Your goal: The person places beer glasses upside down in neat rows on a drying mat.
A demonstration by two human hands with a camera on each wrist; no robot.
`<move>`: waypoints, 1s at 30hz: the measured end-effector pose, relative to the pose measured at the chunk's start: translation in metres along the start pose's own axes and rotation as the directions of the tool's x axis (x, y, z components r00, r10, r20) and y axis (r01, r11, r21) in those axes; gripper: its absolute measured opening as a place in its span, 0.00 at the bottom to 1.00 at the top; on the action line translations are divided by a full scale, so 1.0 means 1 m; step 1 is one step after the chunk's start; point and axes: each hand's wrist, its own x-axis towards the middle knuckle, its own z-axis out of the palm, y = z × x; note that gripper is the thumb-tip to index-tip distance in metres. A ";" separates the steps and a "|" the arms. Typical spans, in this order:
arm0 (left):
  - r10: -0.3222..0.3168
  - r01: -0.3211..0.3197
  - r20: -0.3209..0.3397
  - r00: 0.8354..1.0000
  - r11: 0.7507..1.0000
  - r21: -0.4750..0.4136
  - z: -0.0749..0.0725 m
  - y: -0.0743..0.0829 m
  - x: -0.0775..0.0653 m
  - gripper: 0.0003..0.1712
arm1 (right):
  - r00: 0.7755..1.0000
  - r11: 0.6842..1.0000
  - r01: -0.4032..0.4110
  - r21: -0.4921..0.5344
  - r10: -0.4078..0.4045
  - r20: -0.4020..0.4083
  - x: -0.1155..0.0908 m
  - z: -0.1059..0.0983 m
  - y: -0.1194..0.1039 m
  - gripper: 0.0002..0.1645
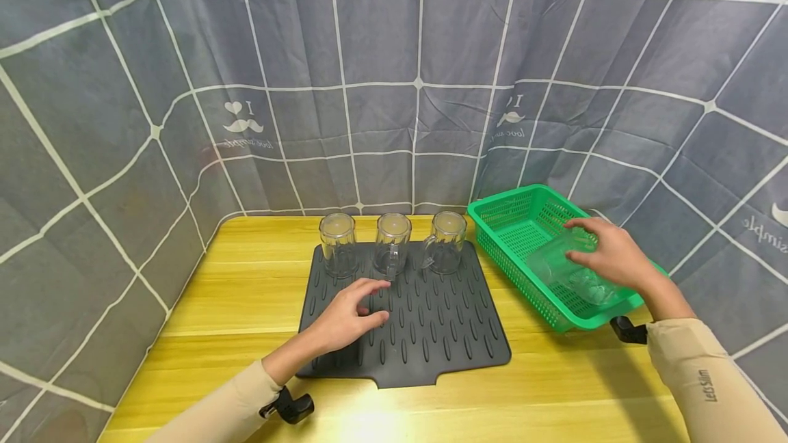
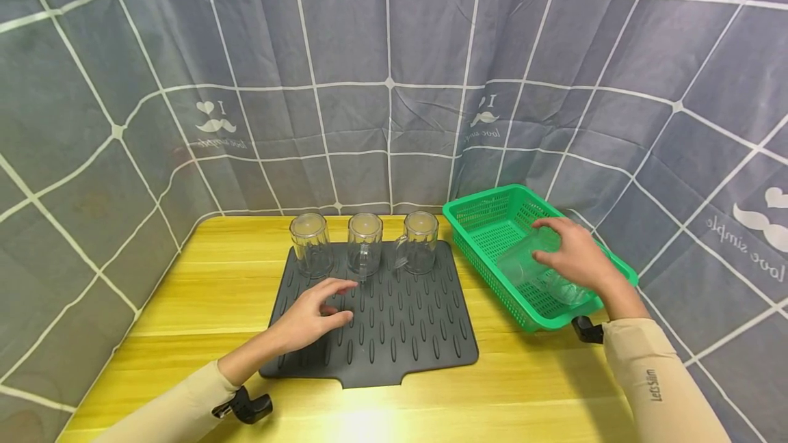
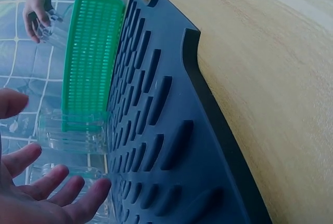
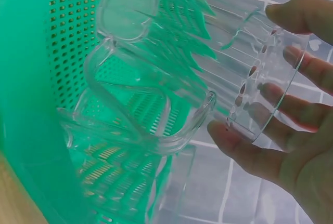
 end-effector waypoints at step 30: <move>0.011 -0.012 0.028 1.000 1.000 0.021 0.002 0.000 0.002 0.38 | 0.993 0.987 -0.023 0.156 0.040 -0.108 0.000 -0.018 -0.044 0.33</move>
